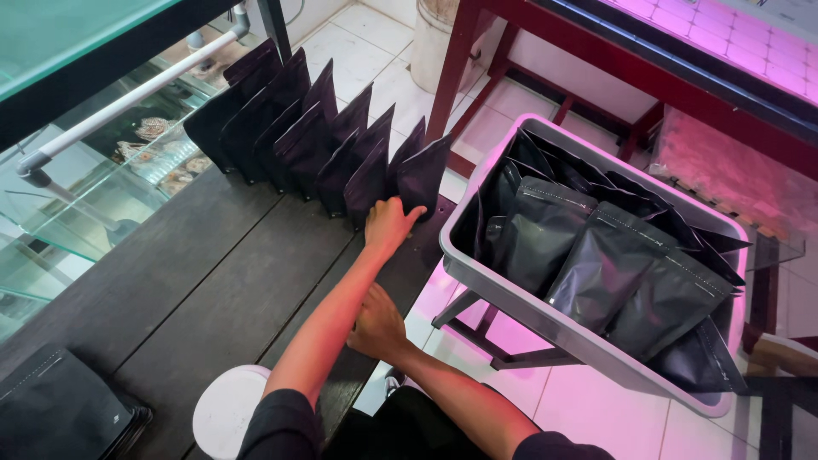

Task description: The person scoops a brown granular material from a large bin into black pouches using a cut plastic bottle, weighs each pouch on a digital scale, folds the top, and places the finished pouches in a row on the table.

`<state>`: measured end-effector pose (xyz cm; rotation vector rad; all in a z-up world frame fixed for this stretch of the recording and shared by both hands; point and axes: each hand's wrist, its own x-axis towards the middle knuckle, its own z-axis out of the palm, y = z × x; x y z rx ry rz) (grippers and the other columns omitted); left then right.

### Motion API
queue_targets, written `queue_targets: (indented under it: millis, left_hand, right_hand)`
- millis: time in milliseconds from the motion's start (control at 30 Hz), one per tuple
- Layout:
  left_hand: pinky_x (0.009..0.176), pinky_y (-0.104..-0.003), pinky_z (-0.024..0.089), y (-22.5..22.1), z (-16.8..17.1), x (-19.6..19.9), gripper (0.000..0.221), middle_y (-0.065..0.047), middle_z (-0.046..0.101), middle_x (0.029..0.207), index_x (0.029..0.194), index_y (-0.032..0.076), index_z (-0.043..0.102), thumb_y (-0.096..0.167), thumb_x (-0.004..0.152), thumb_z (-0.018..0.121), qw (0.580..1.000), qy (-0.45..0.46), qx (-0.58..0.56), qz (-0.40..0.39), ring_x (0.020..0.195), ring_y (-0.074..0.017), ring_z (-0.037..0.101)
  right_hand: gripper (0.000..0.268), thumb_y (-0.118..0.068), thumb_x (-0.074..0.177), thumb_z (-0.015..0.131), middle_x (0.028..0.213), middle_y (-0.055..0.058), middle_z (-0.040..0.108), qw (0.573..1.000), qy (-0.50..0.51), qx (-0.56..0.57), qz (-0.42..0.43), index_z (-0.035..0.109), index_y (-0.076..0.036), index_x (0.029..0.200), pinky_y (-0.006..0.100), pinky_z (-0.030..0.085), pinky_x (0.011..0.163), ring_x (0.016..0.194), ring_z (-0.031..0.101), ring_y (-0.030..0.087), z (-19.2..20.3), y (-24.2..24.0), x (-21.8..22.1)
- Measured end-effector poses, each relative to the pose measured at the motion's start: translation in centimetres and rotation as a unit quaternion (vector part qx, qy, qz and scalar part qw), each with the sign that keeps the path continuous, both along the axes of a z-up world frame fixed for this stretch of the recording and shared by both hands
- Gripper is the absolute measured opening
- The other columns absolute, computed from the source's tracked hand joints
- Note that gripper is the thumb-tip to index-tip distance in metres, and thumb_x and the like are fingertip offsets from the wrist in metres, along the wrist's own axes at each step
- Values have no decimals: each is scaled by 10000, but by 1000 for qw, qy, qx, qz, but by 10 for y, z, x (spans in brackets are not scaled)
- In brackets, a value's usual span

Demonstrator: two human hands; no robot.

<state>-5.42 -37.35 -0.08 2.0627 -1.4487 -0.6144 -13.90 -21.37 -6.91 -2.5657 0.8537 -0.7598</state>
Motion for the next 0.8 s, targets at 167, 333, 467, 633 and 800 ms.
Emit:
queue_targets:
  millis: [167, 333, 467, 633, 800]
  left_hand:
    - [1026, -578, 613, 2, 6, -3, 707, -287, 749, 1191, 1271, 19, 751, 667, 992, 720, 1000, -1, 6, 2, 1195, -510, 742]
    - [1040, -565, 607, 0, 7, -6, 705, -276, 737, 1203, 1249, 18, 743, 677, 1003, 700, 1000, -10, 15, 5, 1209, -496, 735]
    - [1042, -573, 605, -2, 2, -5, 703, -261, 739, 1209, 1236, 22, 743, 677, 982, 722, 1000, -3, 23, 9, 1210, -491, 734]
    - [1080, -550, 597, 24, -15, 6, 681, -203, 782, 1228, 1379, 82, 741, 636, 982, 752, 999, 27, 38, -2, 1227, -469, 740]
    - [1010, -540, 639, 87, -12, 17, 437, -181, 837, 1205, 1382, 139, 767, 349, 998, 785, 994, 16, -21, -106, 1183, -402, 784]
  right_hand:
    - [399, -183, 725, 830, 1148, 183, 763, 1000, 6, 17, -5, 812, 0, 1080, 516, 398, 1293, 1267, 677, 387, 53, 10, -2]
    - [463, -215, 762, 866, 1245, 202, 756, 1000, 17, 13, 1, 796, 9, 1160, 519, 349, 1311, 1318, 664, 393, 36, 4, 0]
    - [529, -275, 717, 843, 1216, 211, 741, 1000, -9, 9, -10, 780, 22, 1150, 500, 380, 1310, 1320, 658, 394, 29, 0, -3]
    - [423, -363, 809, 802, 1093, 186, 714, 998, -4, 54, -36, 787, -28, 1067, 515, 484, 1189, 1239, 661, 399, 55, 11, 1]
    - [301, -332, 809, 782, 899, 184, 721, 995, 59, 30, -81, 832, -47, 891, 563, 574, 947, 1002, 684, 427, 42, 15, 4]
